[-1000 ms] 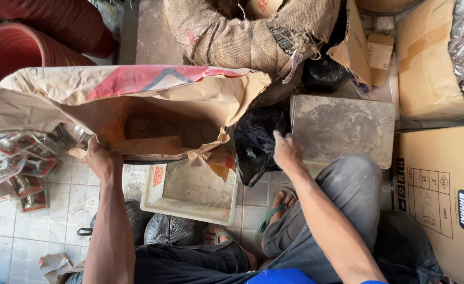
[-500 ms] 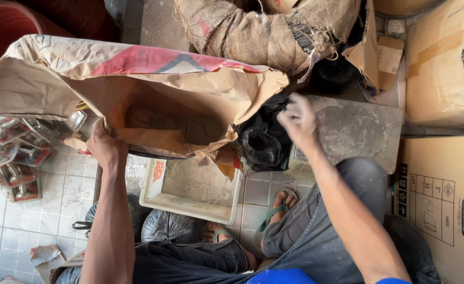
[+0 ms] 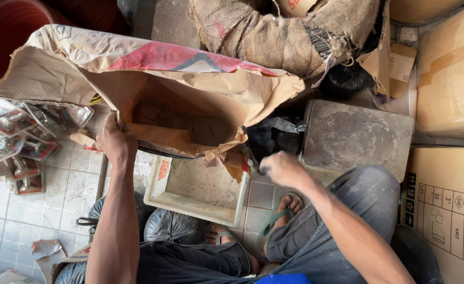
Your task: The person scoops gray powder into small black plastic bags and then places these bags into a large paper cement bag. They organize the bags inside the large container by hand before folding the paper top closed.
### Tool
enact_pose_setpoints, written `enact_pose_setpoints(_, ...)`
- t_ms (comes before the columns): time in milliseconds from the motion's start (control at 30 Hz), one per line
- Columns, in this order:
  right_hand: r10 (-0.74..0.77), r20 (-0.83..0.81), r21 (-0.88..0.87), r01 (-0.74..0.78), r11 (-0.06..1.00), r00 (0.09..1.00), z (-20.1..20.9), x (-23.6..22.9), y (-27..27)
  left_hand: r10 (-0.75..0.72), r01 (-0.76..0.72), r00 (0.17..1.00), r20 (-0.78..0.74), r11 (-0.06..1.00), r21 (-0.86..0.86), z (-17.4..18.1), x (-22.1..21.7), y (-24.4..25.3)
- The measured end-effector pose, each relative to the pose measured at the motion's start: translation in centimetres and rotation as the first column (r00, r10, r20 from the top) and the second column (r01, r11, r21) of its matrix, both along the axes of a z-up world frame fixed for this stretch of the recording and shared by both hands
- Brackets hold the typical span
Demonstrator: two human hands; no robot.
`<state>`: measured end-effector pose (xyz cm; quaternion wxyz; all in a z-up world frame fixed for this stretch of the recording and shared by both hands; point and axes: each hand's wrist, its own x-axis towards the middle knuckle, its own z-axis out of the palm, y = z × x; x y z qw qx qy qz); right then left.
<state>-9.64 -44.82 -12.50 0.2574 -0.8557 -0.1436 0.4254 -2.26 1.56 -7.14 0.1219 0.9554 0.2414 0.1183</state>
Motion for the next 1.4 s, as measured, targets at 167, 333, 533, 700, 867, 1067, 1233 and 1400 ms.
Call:
enact_pose_setpoints(167, -0.318, 0.815, 0.082, 0.446, 0.891, 0.485, 3.3, 5.0, -3.7, -0.023, 0.025, 0.995, 0.095, 0.999, -0.022, -0.7, 0.0, -0.7)
enact_pose_setpoints(333, -0.552, 0.479, 0.204, 0.526, 0.826, 0.682, 4.6, 7.3, -3.0, -0.091, 0.094, 0.984, 0.151, 0.995, -0.015, -0.3, 0.5, -1.4)
enact_pose_setpoints(533, -0.481, 0.287, 0.127, 0.464, 0.876, 0.829, -2.3, 5.3, -2.7, -0.126, 0.134, 0.975, 0.182, 0.991, -0.03, 0.3, 0.1, -1.8)
enact_pose_setpoints(700, -0.528, 0.583, 0.3, 0.441, 0.846, 0.617, -3.1, 5.2, -3.5, -0.125, 0.143, 0.97, 0.206, 0.987, -0.071, 0.7, 0.7, -1.4)
enact_pose_setpoints(867, -0.445, 0.564, 0.236, 0.38, 0.894, 0.696, 3.6, 6.0, -1.5, -0.011, 0.018, 0.998, 0.061, 0.995, -0.1, 0.5, 1.0, -0.6)
enact_pose_setpoints(1067, -0.387, 0.395, -0.099, 0.457, 0.884, 0.834, -4.3, 8.0, -3.6, 0.086, -0.095, 0.995, -0.052, 0.972, -0.217, 0.2, 1.1, 0.0)
enact_pose_setpoints(1233, -0.341, 0.261, -0.096, 0.376, 0.922, 0.903, -4.4, 5.7, -4.4, 0.119, -0.105, 0.992, 0.043, 0.964, -0.242, -0.3, 1.1, -0.9)
enact_pose_setpoints(1400, -0.069, 0.5, -0.169, 0.175, 0.97, 0.863, 4.5, 4.5, -1.8, 0.117, -0.089, 0.99, 0.084, 0.956, -0.281, -0.2, 1.6, -3.1)
